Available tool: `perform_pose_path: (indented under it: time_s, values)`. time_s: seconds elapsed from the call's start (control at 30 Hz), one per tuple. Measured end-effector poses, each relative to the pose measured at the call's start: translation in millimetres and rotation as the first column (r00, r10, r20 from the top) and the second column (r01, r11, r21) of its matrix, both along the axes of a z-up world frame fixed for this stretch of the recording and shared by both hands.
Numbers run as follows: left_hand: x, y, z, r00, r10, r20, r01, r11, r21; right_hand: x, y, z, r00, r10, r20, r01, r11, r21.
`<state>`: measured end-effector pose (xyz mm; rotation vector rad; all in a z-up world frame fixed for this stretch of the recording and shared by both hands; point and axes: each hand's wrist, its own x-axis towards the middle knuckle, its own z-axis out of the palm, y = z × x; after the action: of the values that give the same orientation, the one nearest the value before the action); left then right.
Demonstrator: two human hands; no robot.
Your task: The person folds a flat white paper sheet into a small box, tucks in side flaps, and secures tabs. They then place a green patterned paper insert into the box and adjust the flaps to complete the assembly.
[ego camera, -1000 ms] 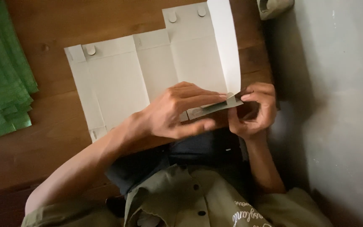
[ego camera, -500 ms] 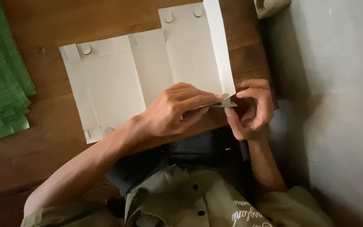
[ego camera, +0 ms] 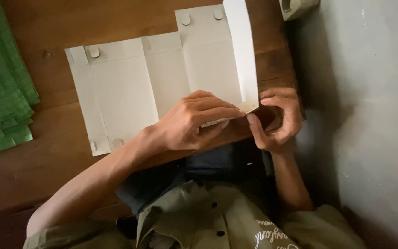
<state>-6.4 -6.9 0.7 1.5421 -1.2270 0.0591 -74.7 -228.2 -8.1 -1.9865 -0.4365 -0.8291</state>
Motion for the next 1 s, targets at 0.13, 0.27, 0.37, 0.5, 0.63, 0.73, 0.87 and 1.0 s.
perform_pose_path:
  time_s: [0.13,0.27,0.37,0.5,0.63,0.73,0.87,1.0]
  values:
    - [1.2,0.9,1.9,0.999,0.027,0.017,-0.027,1.000,0.000,2.7,8.3,8.4,0.999,-0.010,0.043,0.015,0.995,-0.102]
    - [1.4,0.2,10.0,0.999,0.027,0.033,-0.027,1.000,0.003,-0.2,7.4,1.9,1.000,-0.002,0.023,0.005,0.990,-0.140]
    - [-1.2,-0.2,8.4,1.000,0.007,0.012,-0.006,1.000,-0.008,0.4,4.8,-4.6,0.999,-0.002,0.037,0.008,0.985,-0.171]
    - [0.1,0.7,5.3,1.000,0.012,-0.014,-0.012,1.000,0.018,1.9,2.5,-7.9,0.999,-0.007,0.033,0.013,0.981,-0.193]
    - [8.6,8.8,3.8,0.998,0.022,0.050,-0.025,0.998,0.065,3.5,7.4,8.3,1.000,-0.016,0.005,0.017,0.972,-0.232]
    - [20.2,21.8,12.2,0.992,0.013,0.124,-0.033,0.986,0.162,9.9,10.9,22.5,1.000,0.011,-0.001,-0.011,0.954,-0.301]
    - [28.3,37.1,21.9,0.994,0.015,0.110,-0.050,0.946,0.320,24.1,19.2,37.6,0.994,0.106,-0.030,-0.109,0.912,-0.396]
    - [35.3,49.8,42.0,1.000,-0.012,0.012,0.005,0.905,0.425,32.5,37.5,55.5,0.973,0.217,-0.078,-0.230,0.889,-0.397]
